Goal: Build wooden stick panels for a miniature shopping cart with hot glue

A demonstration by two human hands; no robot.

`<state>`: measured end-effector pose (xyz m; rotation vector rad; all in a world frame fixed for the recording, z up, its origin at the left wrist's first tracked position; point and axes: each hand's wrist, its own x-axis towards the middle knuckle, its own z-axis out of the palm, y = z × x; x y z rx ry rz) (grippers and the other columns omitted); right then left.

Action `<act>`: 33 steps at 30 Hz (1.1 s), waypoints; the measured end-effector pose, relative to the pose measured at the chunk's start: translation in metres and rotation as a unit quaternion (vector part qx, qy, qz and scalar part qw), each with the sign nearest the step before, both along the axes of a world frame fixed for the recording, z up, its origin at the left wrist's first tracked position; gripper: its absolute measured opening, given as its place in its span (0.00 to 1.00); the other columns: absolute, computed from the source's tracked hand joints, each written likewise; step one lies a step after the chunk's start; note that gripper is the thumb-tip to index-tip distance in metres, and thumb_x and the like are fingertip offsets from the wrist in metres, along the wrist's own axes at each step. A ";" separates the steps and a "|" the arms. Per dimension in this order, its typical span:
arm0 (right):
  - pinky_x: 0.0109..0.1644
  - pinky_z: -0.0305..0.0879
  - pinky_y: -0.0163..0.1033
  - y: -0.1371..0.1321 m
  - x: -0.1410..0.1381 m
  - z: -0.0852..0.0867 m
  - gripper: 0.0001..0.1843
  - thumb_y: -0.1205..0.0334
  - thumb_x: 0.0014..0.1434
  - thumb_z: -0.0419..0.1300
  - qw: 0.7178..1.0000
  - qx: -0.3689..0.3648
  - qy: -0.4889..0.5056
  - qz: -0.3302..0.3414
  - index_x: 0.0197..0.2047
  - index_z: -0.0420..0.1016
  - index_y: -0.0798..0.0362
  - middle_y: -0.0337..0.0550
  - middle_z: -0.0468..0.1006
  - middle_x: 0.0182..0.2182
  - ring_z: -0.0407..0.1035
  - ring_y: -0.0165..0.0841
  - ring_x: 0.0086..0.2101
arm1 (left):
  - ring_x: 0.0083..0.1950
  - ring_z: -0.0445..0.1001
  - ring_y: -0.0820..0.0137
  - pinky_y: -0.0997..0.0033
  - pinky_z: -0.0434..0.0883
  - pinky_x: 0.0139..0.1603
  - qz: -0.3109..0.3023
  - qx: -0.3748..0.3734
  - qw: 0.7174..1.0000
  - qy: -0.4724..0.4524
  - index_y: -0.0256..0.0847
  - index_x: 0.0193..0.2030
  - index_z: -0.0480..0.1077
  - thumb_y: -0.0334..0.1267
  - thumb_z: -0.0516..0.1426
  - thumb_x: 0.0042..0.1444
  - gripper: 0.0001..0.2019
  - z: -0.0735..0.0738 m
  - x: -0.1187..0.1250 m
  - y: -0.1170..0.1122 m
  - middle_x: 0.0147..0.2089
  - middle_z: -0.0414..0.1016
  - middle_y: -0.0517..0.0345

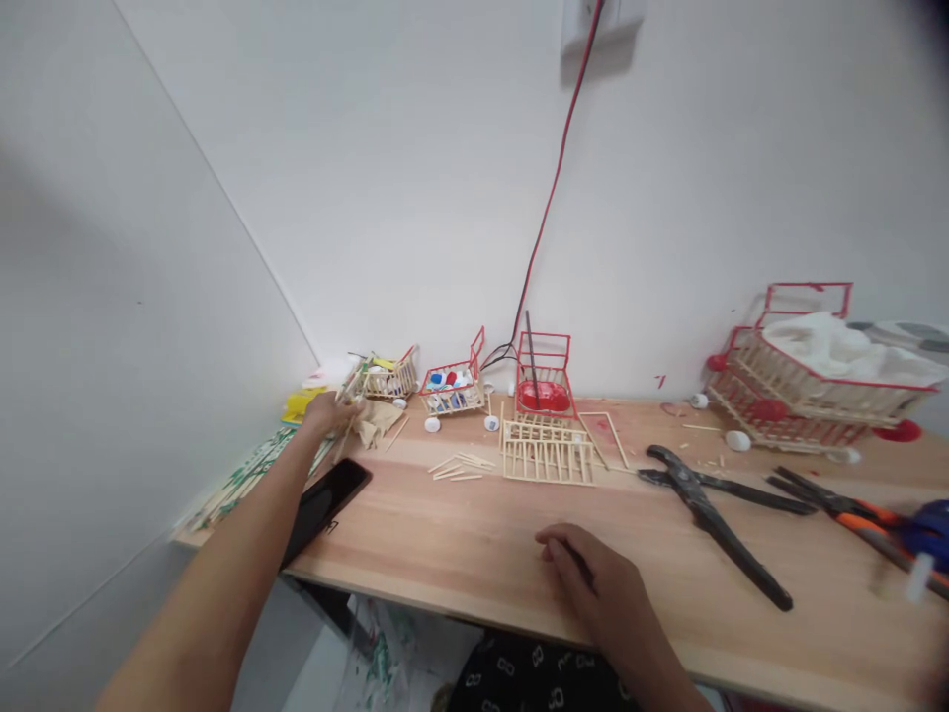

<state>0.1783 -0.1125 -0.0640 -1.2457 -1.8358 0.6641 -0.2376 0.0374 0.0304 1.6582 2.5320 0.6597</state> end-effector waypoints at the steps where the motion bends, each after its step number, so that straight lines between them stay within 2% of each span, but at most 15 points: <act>1: 0.39 0.68 0.37 0.000 0.000 0.000 0.14 0.55 0.63 0.49 1.000 0.002 0.000 0.001 0.40 0.74 0.51 0.43 0.79 0.32 0.74 0.35 0.34 | 0.42 0.75 0.54 0.68 0.67 0.39 0.001 0.008 1.000 -0.007 0.37 0.25 0.71 0.42 0.60 0.43 0.09 0.002 0.004 0.000 0.27 0.75 0.51; 4: 0.39 0.68 0.37 -0.001 0.000 0.003 0.15 0.56 0.63 0.49 1.000 0.008 0.008 0.005 0.39 0.75 0.51 0.44 0.79 0.31 0.74 0.35 0.33 | 0.42 0.74 0.53 0.66 0.66 0.39 0.023 0.058 0.997 -0.036 0.38 0.21 0.69 0.38 0.58 0.42 0.06 0.017 0.016 -0.008 0.25 0.74 0.50; 7: 0.38 0.68 0.37 -0.002 0.001 0.006 0.15 0.55 0.63 0.49 1.000 -0.002 0.029 0.003 0.39 0.75 0.52 0.44 0.78 0.30 0.73 0.35 0.32 | 0.40 0.72 0.55 0.65 0.66 0.37 0.025 0.147 0.986 -0.070 0.37 0.23 0.69 0.39 0.55 0.47 0.09 0.049 0.029 -0.029 0.29 0.74 0.47; 10: 0.40 0.68 0.37 -0.007 -0.005 0.007 0.15 0.53 0.63 0.50 0.996 -0.019 0.093 0.002 0.42 0.74 0.51 0.46 0.78 0.36 0.73 0.36 0.37 | 0.32 0.69 0.69 0.72 0.64 0.30 -0.034 0.228 0.964 -0.137 0.36 0.34 0.70 0.43 0.51 0.54 0.13 0.078 0.060 -0.060 0.36 0.75 0.51; 12: 0.46 0.68 0.39 -0.013 -0.018 0.007 0.18 0.49 0.62 0.51 0.984 -0.029 0.175 0.010 0.48 0.72 0.50 0.48 0.76 0.46 0.71 0.38 0.45 | 0.23 0.60 0.77 0.78 0.58 0.22 -0.103 0.245 0.938 -0.221 0.37 0.40 0.68 0.46 0.50 0.57 0.14 0.085 0.094 -0.082 0.33 0.73 0.57; 14: 0.51 0.66 0.43 -0.020 -0.035 0.007 0.25 0.43 0.61 0.51 0.955 -0.054 0.290 0.031 0.56 0.67 0.47 0.49 0.70 0.55 0.67 0.40 0.53 | 0.20 0.54 0.80 0.82 0.51 0.18 -0.214 0.249 0.795 -0.510 0.37 0.37 0.67 0.43 0.58 0.53 0.12 0.079 0.138 -0.101 0.27 0.67 0.61; 16: 0.52 0.67 0.46 -0.024 -0.050 0.010 0.29 0.37 0.59 0.50 0.902 -0.121 0.411 0.060 0.56 0.66 0.45 0.48 0.67 0.59 0.66 0.41 0.55 | 0.21 0.55 0.81 0.84 0.50 0.16 -0.250 0.234 0.672 -0.657 0.36 0.35 0.66 0.41 0.63 0.48 0.13 0.063 0.187 -0.115 0.26 0.65 0.63; 18: 0.54 0.66 0.49 -0.026 -0.059 0.019 0.31 0.35 0.60 0.44 0.833 -0.182 0.521 0.038 0.57 0.66 0.43 0.47 0.68 0.59 0.66 0.41 0.55 | 0.21 0.57 0.81 0.84 0.52 0.17 -0.229 0.249 0.602 -0.723 0.37 0.34 0.65 0.40 0.65 0.47 0.14 0.039 0.234 -0.127 0.25 0.64 0.64; 19: 0.54 0.66 0.50 -0.025 -0.060 0.024 0.32 0.34 0.61 0.41 0.805 -0.197 0.558 0.029 0.57 0.65 0.43 0.46 0.69 0.58 0.65 0.41 0.56 | 0.21 0.58 0.81 0.84 0.55 0.18 -0.205 0.272 0.584 -0.737 0.38 0.34 0.65 0.41 0.64 0.49 0.13 0.027 0.256 -0.133 0.25 0.64 0.65; 20: 0.54 0.66 0.51 -0.025 -0.060 0.030 0.32 0.34 0.61 0.39 0.787 -0.201 0.583 0.019 0.58 0.65 0.44 0.46 0.70 0.57 0.66 0.41 0.55 | 0.21 0.58 0.80 0.83 0.58 0.20 -0.191 0.269 0.587 -0.739 0.39 0.32 0.65 0.43 0.62 0.52 0.13 0.015 0.276 -0.139 0.25 0.64 0.65; 22: 0.53 0.67 0.51 -0.024 -0.055 0.037 0.32 0.35 0.62 0.40 0.772 -0.200 0.603 0.003 0.57 0.66 0.45 0.46 0.73 0.54 0.68 0.42 0.53 | 0.22 0.61 0.78 0.79 0.63 0.23 -0.207 0.183 0.626 -0.729 0.38 0.26 0.64 0.50 0.57 0.57 0.17 -0.008 0.307 -0.151 0.23 0.62 0.64; 24: 0.53 0.67 0.50 -0.026 -0.048 0.038 0.30 0.37 0.62 0.43 0.770 -0.208 0.604 0.006 0.57 0.68 0.47 0.46 0.75 0.51 0.69 0.42 0.51 | 0.26 0.64 0.76 0.78 0.65 0.28 -0.237 0.152 0.654 -0.702 0.38 0.24 0.63 0.50 0.54 0.59 0.19 -0.023 0.321 -0.161 0.24 0.64 0.61; 28: 0.57 0.62 0.46 -0.030 -0.030 0.025 0.27 0.40 0.61 0.50 0.813 -0.205 0.543 0.049 0.54 0.71 0.49 0.46 0.75 0.52 0.67 0.39 0.53 | 0.25 0.65 0.75 0.77 0.64 0.27 -0.278 0.102 0.611 -0.734 0.38 0.22 0.61 0.51 0.53 0.60 0.21 -0.038 0.308 -0.173 0.21 0.63 0.61; 31: 0.56 0.62 0.45 -0.025 -0.014 0.026 0.28 0.39 0.60 0.52 0.854 -0.184 0.484 0.053 0.54 0.71 0.49 0.47 0.73 0.54 0.66 0.39 0.55 | 0.19 0.62 0.76 0.77 0.60 0.20 -0.282 0.007 0.652 -0.704 0.37 0.23 0.62 0.51 0.53 0.60 0.21 -0.052 0.292 -0.189 0.18 0.62 0.61; 33: 0.53 0.65 0.44 -0.018 -0.007 0.035 0.28 0.39 0.60 0.52 0.861 -0.180 0.471 0.074 0.55 0.70 0.49 0.49 0.75 0.51 0.68 0.39 0.52 | 0.17 0.60 0.77 0.77 0.60 0.17 -0.263 -0.036 0.657 -0.706 0.37 0.29 0.65 0.53 0.55 0.58 0.18 -0.068 0.290 -0.204 0.19 0.62 0.63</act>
